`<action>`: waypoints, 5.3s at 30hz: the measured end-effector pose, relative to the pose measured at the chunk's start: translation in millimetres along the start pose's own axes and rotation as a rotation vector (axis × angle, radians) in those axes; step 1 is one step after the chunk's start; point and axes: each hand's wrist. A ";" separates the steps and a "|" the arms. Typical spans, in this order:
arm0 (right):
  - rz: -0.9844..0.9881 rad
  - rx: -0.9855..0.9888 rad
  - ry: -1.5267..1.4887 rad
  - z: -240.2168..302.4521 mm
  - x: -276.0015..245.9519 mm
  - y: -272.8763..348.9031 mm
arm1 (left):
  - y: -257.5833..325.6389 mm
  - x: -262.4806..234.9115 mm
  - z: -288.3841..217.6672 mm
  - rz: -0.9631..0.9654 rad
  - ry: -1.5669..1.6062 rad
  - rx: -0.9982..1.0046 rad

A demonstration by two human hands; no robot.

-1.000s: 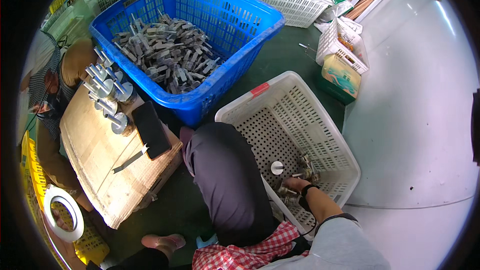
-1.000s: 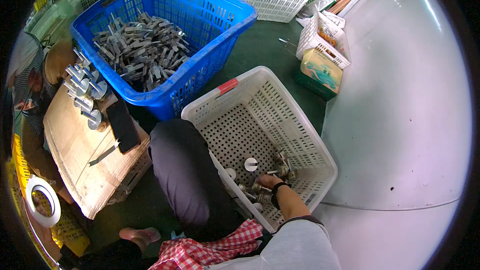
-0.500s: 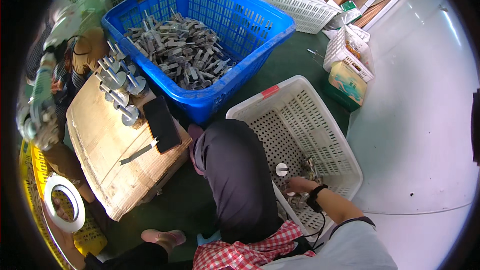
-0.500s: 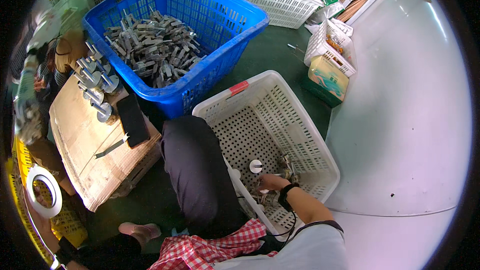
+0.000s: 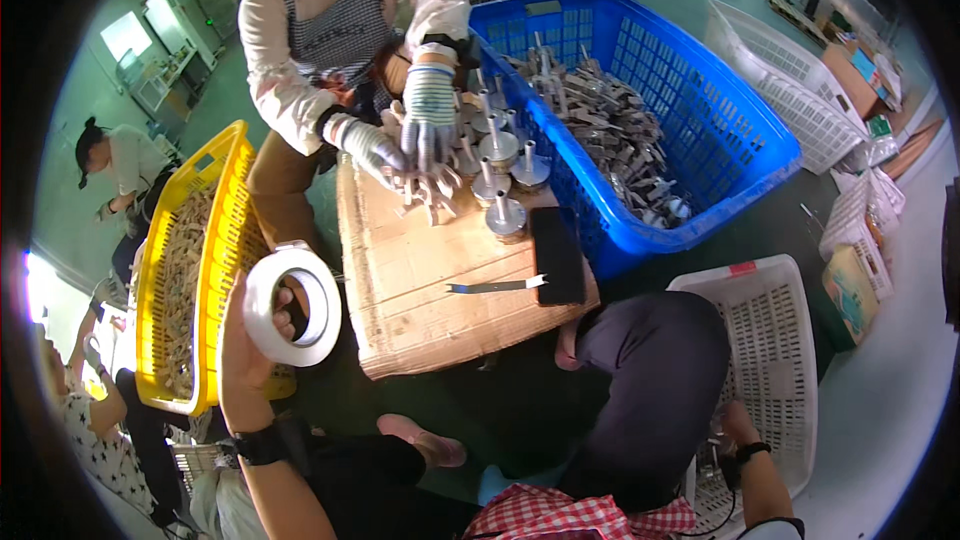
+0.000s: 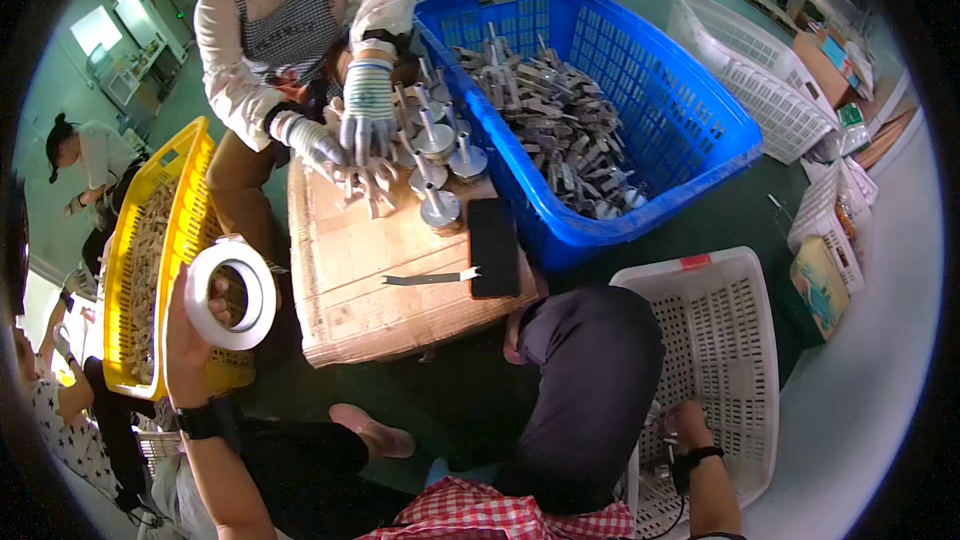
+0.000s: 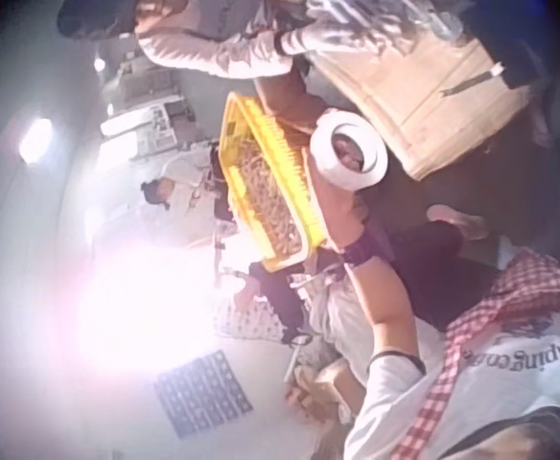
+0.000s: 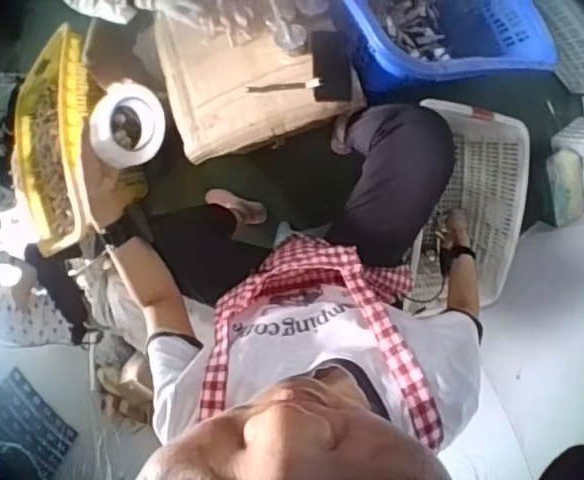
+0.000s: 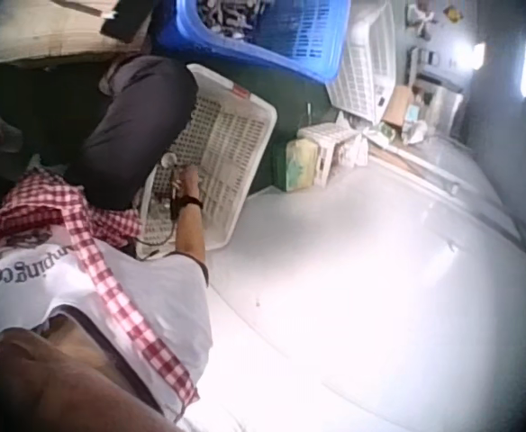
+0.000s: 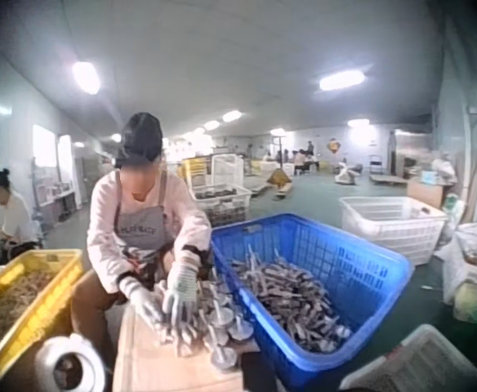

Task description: Assembling plastic and metal components at a floor-based workstation in a factory.

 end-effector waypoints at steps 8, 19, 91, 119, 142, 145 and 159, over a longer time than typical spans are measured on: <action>0.068 -0.241 0.280 2.1 -5.1 -18.2 | -9.7 5.6 4.4 0.012 0.073 0.008; -0.202 -0.578 0.155 -24.8 51.9 -38.9 | -10.1 15.7 0.3 0.076 0.123 0.024; -0.875 -0.850 0.351 620.3 -541.0 -70.2 | -104.7 0.9 24.1 0.040 -0.164 0.244; -0.762 -0.749 0.357 628.4 -485.8 -117.9 | -75.6 -28.0 8.3 0.078 -0.396 0.108; 0.056 -1.144 -0.716 636.5 -374.1 45.3 | -56.2 -15.9 16.5 0.128 -0.913 0.419; 0.398 -0.995 -0.684 628.3 -324.4 116.9 | -47.5 -10.7 27.7 0.244 -0.996 0.647; 0.428 -1.067 -1.158 580.5 -128.4 133.5 | 20.8 -40.6 84.1 0.200 -0.545 0.154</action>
Point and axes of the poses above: each hand's wrist, its own y-axis away from the middle knuckle, its own x-axis out of the palm, z = x × y, and after that the axes turned 10 degrees about z, right-handed
